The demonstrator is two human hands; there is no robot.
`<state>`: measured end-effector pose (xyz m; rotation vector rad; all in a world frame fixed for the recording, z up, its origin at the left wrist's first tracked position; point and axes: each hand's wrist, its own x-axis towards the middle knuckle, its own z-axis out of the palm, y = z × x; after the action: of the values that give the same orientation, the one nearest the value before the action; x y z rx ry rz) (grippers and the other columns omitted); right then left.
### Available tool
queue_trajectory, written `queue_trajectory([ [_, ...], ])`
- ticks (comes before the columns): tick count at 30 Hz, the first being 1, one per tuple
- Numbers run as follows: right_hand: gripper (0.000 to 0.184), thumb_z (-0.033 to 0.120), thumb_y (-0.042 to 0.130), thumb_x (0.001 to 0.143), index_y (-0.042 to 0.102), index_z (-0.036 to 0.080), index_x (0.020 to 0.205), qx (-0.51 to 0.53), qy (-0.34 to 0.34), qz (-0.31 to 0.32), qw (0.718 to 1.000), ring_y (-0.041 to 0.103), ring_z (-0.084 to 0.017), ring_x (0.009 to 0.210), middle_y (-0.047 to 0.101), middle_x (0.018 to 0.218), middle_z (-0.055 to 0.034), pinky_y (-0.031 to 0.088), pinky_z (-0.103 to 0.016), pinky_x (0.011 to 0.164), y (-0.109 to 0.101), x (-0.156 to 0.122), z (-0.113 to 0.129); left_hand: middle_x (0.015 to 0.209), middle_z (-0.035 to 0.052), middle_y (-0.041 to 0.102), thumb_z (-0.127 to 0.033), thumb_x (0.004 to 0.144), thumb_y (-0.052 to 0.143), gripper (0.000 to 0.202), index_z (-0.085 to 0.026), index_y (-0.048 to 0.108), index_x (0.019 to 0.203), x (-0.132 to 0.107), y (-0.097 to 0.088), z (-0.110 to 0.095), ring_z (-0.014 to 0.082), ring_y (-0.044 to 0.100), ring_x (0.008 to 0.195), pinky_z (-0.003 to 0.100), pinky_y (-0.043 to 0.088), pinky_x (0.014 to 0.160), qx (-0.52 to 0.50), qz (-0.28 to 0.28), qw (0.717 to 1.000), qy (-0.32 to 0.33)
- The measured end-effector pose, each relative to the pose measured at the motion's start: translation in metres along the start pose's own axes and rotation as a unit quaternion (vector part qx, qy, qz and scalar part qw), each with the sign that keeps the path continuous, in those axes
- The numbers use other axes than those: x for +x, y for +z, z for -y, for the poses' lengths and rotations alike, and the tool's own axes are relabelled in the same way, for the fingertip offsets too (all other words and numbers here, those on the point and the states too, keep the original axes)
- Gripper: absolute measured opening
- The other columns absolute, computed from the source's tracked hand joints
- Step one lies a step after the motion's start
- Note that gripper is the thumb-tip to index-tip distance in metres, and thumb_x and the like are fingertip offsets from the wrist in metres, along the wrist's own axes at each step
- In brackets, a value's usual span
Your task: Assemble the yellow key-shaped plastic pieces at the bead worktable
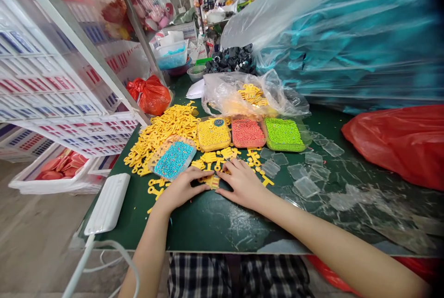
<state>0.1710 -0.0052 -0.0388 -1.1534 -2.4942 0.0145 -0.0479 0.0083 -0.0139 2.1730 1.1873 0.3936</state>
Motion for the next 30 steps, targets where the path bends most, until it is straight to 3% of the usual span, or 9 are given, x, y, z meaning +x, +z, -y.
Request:
queue_trajectory([
  [8,0.03,0.04,0.068,0.083,0.071,0.021,0.105,0.08,0.045,0.016,0.996,0.047,-0.025,0.095,0.059,0.094,-0.008,0.041,-0.039,0.084,-0.006,0.001,0.002,0.099,0.0058,0.071,-0.031,0.084,0.068,0.033,-0.026,0.069,0.117,0.004,0.001,0.001,0.0217,0.063,0.093,0.033,0.05,0.085,0.013,-0.003,1.0,-0.002],
  [16,0.034,0.047,0.072,0.079,0.074,0.028,0.108,0.1,0.126,0.104,0.981,0.045,-0.027,0.1,0.057,0.098,-0.0088,0.038,-0.038,0.084,-0.011,0.012,0.005,0.099,0.0029,0.073,-0.028,0.084,0.07,0.036,-0.031,0.068,0.12,0.013,-0.007,-0.01,0.0219,0.061,0.09,0.03,0.045,0.079,0.065,0.067,0.995,-0.036],
  [24,0.038,0.048,0.077,0.073,0.074,0.026,0.105,0.094,0.159,0.159,0.97,0.044,-0.03,0.11,0.061,0.103,-0.0101,0.036,-0.042,0.091,-0.022,0.023,0.007,0.106,0.0054,0.071,-0.026,0.086,0.067,0.044,-0.029,0.06,0.13,0.011,-0.004,0.002,0.0223,0.06,0.094,0.031,0.046,0.083,0.069,0.064,0.995,0.016],
  [27,0.038,0.049,0.076,0.074,0.074,0.027,0.106,0.099,0.154,0.152,0.971,0.045,-0.028,0.108,0.062,0.103,-0.0089,0.037,-0.04,0.089,-0.023,0.019,0.007,0.111,0.0064,0.07,-0.027,0.084,0.07,0.044,-0.028,0.062,0.127,0.013,-0.003,0.005,0.0235,0.06,0.099,0.033,0.046,0.088,0.073,0.069,0.994,0.043],
  [30,0.034,0.046,0.07,0.082,0.071,0.025,0.109,0.074,0.102,0.118,0.985,0.046,-0.027,0.106,0.061,0.104,-0.0082,0.035,-0.041,0.091,-0.022,0.011,0.005,0.116,0.0055,0.069,-0.026,0.085,0.068,0.042,-0.028,0.062,0.126,0.013,-0.002,0.003,0.0241,0.059,0.106,0.036,0.045,0.094,0.083,0.067,0.991,0.08],
])
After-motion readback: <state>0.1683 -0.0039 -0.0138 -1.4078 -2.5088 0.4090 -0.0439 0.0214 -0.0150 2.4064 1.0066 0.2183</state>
